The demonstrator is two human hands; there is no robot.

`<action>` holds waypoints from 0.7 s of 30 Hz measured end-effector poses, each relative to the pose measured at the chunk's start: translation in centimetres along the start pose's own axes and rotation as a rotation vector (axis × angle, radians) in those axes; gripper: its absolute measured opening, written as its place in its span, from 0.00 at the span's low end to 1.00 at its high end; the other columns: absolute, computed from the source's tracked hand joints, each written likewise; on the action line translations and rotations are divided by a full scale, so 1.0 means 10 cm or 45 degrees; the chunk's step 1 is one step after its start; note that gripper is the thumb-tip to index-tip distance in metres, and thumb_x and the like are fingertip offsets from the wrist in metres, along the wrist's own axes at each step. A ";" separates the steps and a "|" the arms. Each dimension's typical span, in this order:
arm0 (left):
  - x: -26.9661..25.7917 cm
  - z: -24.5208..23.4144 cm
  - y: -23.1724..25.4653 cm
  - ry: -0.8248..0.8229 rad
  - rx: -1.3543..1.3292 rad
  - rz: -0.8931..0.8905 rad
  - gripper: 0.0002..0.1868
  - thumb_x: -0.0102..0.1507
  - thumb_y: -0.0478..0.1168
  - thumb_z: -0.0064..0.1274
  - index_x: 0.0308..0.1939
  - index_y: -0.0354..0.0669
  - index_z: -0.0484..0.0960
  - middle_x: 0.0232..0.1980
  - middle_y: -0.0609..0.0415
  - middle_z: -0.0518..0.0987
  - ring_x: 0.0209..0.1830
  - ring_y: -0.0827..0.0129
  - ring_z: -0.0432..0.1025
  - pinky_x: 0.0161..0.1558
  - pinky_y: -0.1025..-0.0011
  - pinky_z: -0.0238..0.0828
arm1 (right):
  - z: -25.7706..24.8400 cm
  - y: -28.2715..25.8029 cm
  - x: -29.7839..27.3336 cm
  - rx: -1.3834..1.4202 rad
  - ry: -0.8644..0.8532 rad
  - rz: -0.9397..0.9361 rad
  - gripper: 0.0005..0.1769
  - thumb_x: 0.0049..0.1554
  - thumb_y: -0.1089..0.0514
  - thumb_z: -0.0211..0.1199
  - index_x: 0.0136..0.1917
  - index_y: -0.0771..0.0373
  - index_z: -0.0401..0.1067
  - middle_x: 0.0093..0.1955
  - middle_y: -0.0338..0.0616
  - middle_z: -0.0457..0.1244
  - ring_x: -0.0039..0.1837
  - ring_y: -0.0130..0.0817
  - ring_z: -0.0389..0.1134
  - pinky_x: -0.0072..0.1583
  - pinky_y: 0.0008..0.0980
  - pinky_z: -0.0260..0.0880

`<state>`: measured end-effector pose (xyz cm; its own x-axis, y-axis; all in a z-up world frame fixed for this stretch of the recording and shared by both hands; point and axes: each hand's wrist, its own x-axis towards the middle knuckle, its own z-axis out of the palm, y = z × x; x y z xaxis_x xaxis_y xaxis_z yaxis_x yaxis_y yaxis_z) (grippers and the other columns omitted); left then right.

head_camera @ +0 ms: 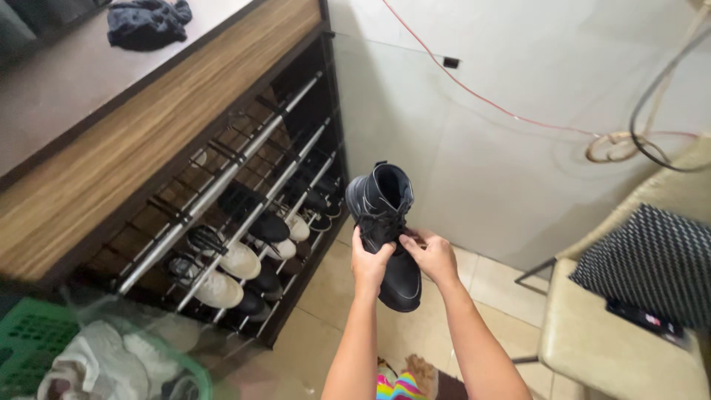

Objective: The person removes shoes from a multi-tier shoe rack and places them into a green laundry basket. The person handles white sneakers, black boots, and black slip-on shoes one at a time, transferring them from the rack to the basket.

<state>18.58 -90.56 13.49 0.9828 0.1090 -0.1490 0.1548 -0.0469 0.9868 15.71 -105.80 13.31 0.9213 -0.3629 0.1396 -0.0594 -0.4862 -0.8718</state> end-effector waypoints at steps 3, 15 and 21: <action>-0.50 -0.07 0.02 -0.088 -0.212 -0.070 0.54 0.44 0.46 0.65 0.74 0.44 0.62 0.58 0.42 0.81 0.54 0.56 0.78 0.53 0.63 0.76 | -0.13 0.11 -0.40 0.432 -0.179 0.251 0.30 0.58 0.46 0.67 0.70 0.59 0.68 0.59 0.45 0.71 0.62 0.36 0.71 0.60 0.33 0.71; -1.81 -0.60 0.24 -0.213 0.056 0.146 0.53 0.46 0.47 0.67 0.74 0.46 0.63 0.59 0.45 0.80 0.57 0.61 0.77 0.56 0.66 0.73 | -0.60 -0.33 -1.79 0.859 -0.332 0.460 0.41 0.53 0.47 0.69 0.76 0.60 0.61 0.70 0.48 0.64 0.70 0.37 0.65 0.66 0.35 0.64; -2.34 -1.10 0.23 -0.418 -0.108 0.248 0.57 0.48 0.48 0.66 0.76 0.39 0.54 0.63 0.44 0.77 0.59 0.61 0.75 0.58 0.66 0.72 | -0.47 -0.67 -2.63 1.010 -0.044 0.443 0.39 0.52 0.53 0.70 0.72 0.69 0.63 0.60 0.53 0.67 0.60 0.40 0.69 0.60 0.39 0.70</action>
<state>-5.17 -82.29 19.98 0.9751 -0.2177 0.0431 -0.0334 0.0480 0.9983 -9.88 -96.71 17.70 0.9124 -0.3576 -0.1990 -0.0662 0.3511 -0.9340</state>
